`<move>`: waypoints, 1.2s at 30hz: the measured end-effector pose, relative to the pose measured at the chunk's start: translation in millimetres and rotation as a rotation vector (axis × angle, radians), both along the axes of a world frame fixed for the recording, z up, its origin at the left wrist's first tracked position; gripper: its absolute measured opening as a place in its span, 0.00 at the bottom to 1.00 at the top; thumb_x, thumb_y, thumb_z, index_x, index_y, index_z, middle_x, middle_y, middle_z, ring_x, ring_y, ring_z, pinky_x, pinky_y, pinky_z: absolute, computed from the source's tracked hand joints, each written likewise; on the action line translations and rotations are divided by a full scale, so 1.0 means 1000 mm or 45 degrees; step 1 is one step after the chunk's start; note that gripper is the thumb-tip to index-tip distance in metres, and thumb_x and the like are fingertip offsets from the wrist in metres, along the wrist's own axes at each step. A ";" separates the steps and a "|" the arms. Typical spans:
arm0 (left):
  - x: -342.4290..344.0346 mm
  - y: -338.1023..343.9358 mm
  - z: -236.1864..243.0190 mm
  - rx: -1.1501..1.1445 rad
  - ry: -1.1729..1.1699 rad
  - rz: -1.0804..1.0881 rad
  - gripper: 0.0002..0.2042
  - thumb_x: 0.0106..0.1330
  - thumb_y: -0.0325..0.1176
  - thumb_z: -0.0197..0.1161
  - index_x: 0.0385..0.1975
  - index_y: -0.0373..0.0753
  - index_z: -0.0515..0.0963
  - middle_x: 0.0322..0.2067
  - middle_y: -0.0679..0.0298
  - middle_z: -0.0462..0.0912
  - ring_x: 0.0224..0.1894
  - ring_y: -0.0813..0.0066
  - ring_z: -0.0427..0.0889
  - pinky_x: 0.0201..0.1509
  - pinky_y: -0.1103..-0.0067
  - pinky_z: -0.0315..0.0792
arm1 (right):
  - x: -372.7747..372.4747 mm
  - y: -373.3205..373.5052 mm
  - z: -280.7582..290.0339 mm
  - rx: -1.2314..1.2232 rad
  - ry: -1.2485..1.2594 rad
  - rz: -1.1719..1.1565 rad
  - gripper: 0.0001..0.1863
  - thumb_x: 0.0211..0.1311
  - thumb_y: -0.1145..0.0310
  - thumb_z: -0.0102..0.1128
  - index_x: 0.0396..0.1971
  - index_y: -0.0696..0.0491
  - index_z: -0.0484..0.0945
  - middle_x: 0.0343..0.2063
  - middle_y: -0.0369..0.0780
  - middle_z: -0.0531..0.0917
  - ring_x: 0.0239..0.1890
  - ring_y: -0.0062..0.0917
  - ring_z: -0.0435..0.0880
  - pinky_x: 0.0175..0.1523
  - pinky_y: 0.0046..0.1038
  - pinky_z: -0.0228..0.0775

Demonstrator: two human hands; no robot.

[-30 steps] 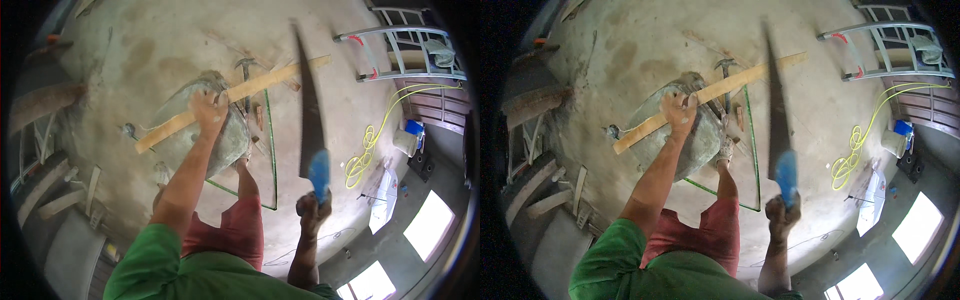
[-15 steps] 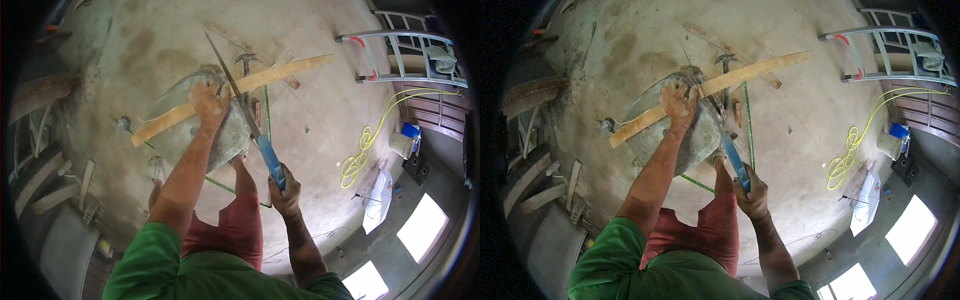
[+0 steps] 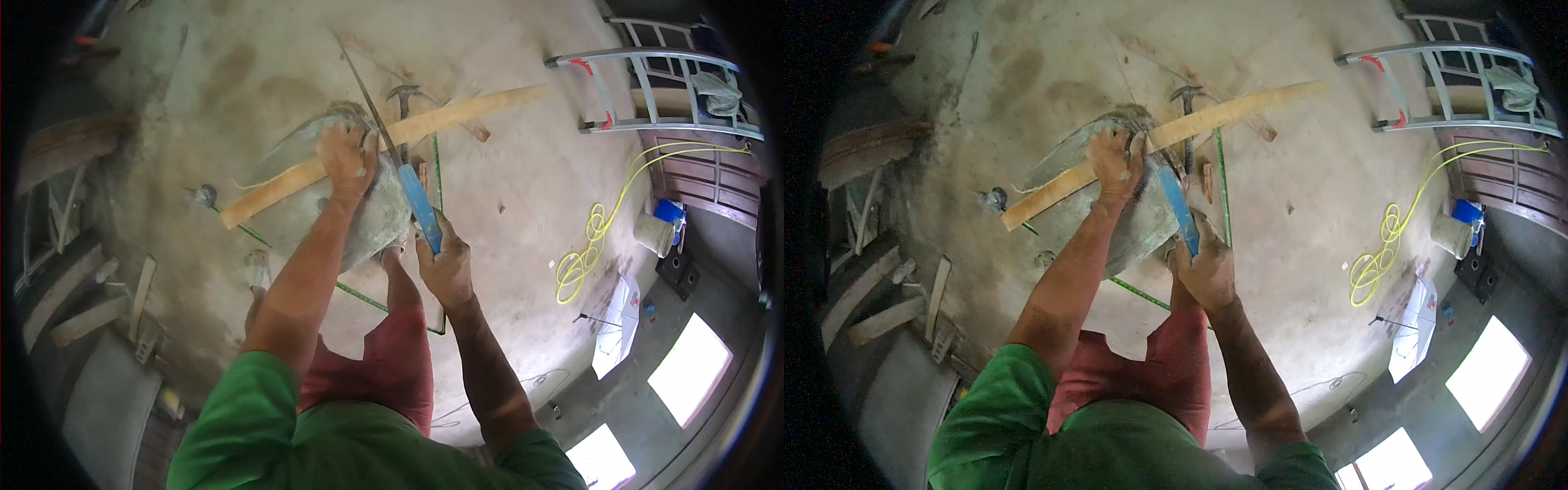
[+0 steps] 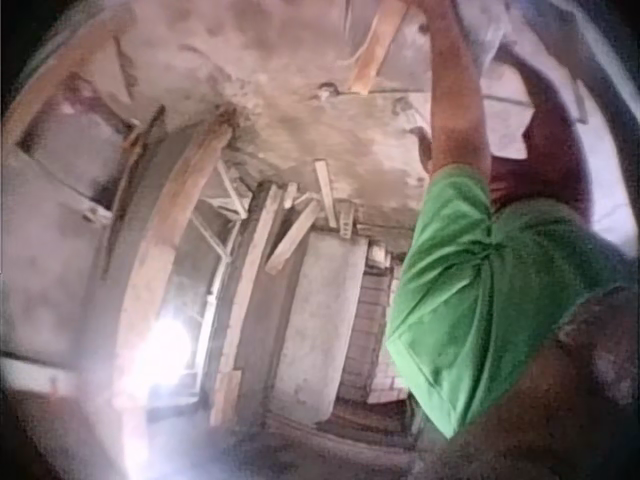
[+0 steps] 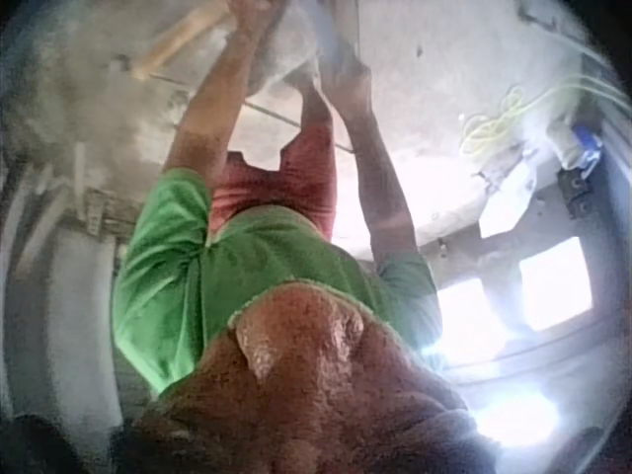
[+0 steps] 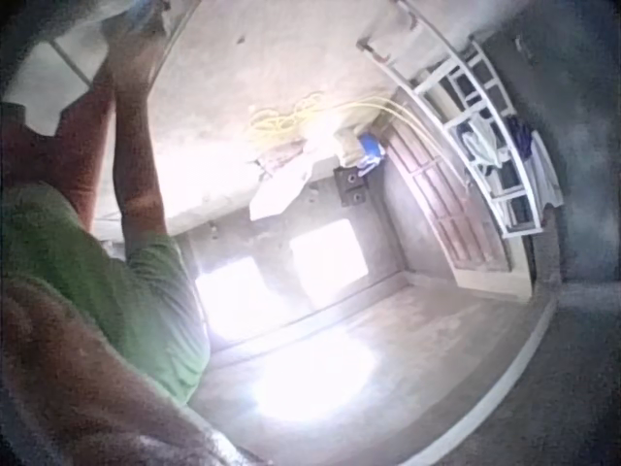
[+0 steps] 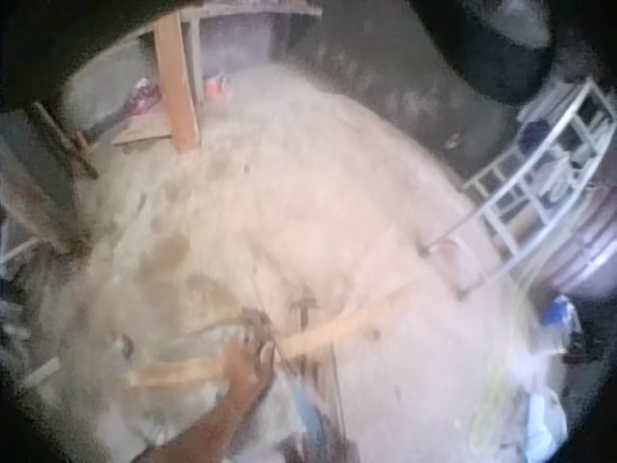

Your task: The person positions wooden boards against a door frame, cuts them with a hand saw, measures the frame and wood with a measuring tape, and fits the cut wooden boards into place.

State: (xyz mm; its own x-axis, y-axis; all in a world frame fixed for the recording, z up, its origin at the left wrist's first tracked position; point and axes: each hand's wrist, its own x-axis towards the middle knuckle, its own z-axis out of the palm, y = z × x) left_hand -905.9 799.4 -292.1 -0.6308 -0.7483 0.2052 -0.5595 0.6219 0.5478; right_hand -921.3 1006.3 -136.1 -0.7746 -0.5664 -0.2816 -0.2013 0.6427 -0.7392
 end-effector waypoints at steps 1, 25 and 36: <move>-0.003 -0.005 0.007 0.007 0.069 -0.021 0.13 0.61 0.42 0.64 0.34 0.38 0.82 0.34 0.55 0.75 0.41 0.50 0.71 0.44 0.57 0.62 | -0.003 -0.004 0.004 0.020 -0.001 -0.005 0.23 0.63 0.72 0.60 0.57 0.62 0.72 0.37 0.56 0.84 0.40 0.47 0.87 0.45 0.35 0.78; 0.000 -0.021 0.015 -0.043 -0.601 0.057 0.28 0.70 0.49 0.46 0.69 0.46 0.65 0.72 0.60 0.57 0.75 0.48 0.49 0.71 0.38 0.38 | 0.000 0.021 0.114 0.323 -0.178 0.016 0.22 0.63 0.69 0.60 0.57 0.56 0.73 0.35 0.55 0.84 0.39 0.49 0.86 0.40 0.38 0.79; 0.003 -0.018 0.024 0.071 -0.702 0.062 0.29 0.70 0.49 0.47 0.71 0.48 0.62 0.73 0.61 0.56 0.76 0.48 0.47 0.72 0.39 0.36 | -0.008 -0.013 0.110 0.383 -0.234 -0.021 0.21 0.63 0.72 0.58 0.56 0.60 0.73 0.39 0.58 0.82 0.44 0.51 0.84 0.45 0.40 0.78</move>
State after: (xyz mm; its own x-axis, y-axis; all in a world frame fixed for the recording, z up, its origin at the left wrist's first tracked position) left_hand -903.3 781.9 -267.8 -0.5981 -0.7795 -0.1862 -0.8000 0.5669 0.1967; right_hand -929.8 993.1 -25.8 -0.7040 -0.4244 -0.5695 -0.0701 0.8394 -0.5390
